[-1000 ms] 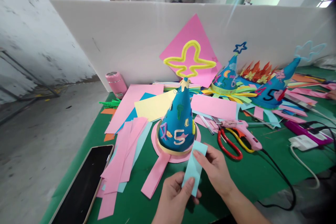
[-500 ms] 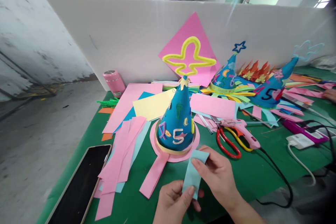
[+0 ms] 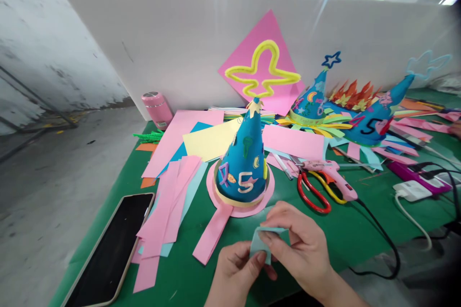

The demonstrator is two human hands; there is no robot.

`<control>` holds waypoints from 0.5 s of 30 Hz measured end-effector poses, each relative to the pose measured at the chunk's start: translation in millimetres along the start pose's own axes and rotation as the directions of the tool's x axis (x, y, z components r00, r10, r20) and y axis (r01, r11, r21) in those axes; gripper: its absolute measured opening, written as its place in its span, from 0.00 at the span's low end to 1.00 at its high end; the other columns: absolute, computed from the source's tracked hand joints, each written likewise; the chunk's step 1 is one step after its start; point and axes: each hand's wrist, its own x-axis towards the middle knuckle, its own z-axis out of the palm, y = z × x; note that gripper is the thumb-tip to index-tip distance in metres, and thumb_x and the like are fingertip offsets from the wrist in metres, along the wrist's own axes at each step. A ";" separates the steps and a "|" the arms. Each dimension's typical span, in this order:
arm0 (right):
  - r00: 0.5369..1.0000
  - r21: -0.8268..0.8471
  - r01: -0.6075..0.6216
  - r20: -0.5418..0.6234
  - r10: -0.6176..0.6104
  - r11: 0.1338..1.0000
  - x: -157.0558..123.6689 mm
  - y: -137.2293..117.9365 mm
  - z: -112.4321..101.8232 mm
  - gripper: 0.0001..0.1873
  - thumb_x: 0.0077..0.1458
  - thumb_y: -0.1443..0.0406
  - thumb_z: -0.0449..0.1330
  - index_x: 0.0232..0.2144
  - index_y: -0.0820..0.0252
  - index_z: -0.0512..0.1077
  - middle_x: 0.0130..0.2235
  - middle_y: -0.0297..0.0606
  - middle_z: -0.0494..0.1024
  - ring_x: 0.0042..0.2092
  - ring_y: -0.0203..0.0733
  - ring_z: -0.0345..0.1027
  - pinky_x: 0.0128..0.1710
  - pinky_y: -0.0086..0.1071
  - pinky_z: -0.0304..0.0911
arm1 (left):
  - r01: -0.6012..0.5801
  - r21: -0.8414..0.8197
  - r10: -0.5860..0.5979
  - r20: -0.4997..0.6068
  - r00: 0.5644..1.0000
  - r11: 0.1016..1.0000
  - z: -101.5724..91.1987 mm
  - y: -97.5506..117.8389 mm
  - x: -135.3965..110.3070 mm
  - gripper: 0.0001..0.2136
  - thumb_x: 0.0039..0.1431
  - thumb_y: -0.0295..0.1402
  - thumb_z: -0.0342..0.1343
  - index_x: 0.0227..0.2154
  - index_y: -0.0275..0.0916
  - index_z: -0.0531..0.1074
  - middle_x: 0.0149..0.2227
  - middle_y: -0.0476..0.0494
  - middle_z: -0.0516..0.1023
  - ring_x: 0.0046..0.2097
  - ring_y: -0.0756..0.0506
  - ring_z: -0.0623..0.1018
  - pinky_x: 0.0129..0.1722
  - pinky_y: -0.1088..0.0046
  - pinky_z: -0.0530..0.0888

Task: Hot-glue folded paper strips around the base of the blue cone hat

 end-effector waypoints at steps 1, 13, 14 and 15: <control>1.000 0.005 -0.028 -0.003 0.028 1.000 0.5 0.4 0.3 0.11 0.47 0.74 0.58 0.31 0.54 0.70 0.28 0.31 0.67 0.30 0.33 0.63 0.29 0.28 0.60 | 0.011 -0.010 -0.011 -0.001 1.000 1.000 0.2 -0.4 -0.4 0.11 0.49 0.38 0.58 0.22 0.34 0.76 0.20 0.46 0.74 0.25 0.49 0.71 0.28 0.76 0.65; 0.904 0.246 -0.417 0.010 0.427 0.875 6.1 8.5 1.2 0.08 0.48 0.63 0.60 0.23 0.60 0.67 0.22 0.29 0.63 0.24 0.30 0.56 0.22 0.24 0.53 | 0.071 0.035 -0.071 0.009 0.997 0.997 -0.5 -5.8 -3.9 0.14 0.49 0.41 0.57 0.24 0.34 0.78 0.21 0.41 0.78 0.24 0.49 0.74 0.28 0.76 0.66; 0.894 0.282 -0.433 0.017 0.447 0.856 7.0 8.8 1.5 0.08 0.48 0.62 0.60 0.23 0.61 0.67 0.21 0.28 0.64 0.23 0.29 0.55 0.21 0.23 0.53 | 0.072 0.053 -0.072 -0.002 0.997 0.996 -0.1 -5.8 -3.9 0.14 0.49 0.41 0.57 0.24 0.33 0.78 0.20 0.41 0.78 0.24 0.49 0.74 0.29 0.76 0.66; 0.883 0.317 -0.451 0.022 0.469 0.834 7.9 9.0 1.9 0.09 0.47 0.62 0.61 0.23 0.61 0.67 0.21 0.28 0.64 0.23 0.28 0.55 0.21 0.23 0.53 | 0.072 0.070 -0.071 -0.015 0.997 0.995 0.3 -5.7 -4.0 0.14 0.49 0.42 0.57 0.24 0.33 0.78 0.19 0.41 0.78 0.24 0.49 0.74 0.28 0.76 0.66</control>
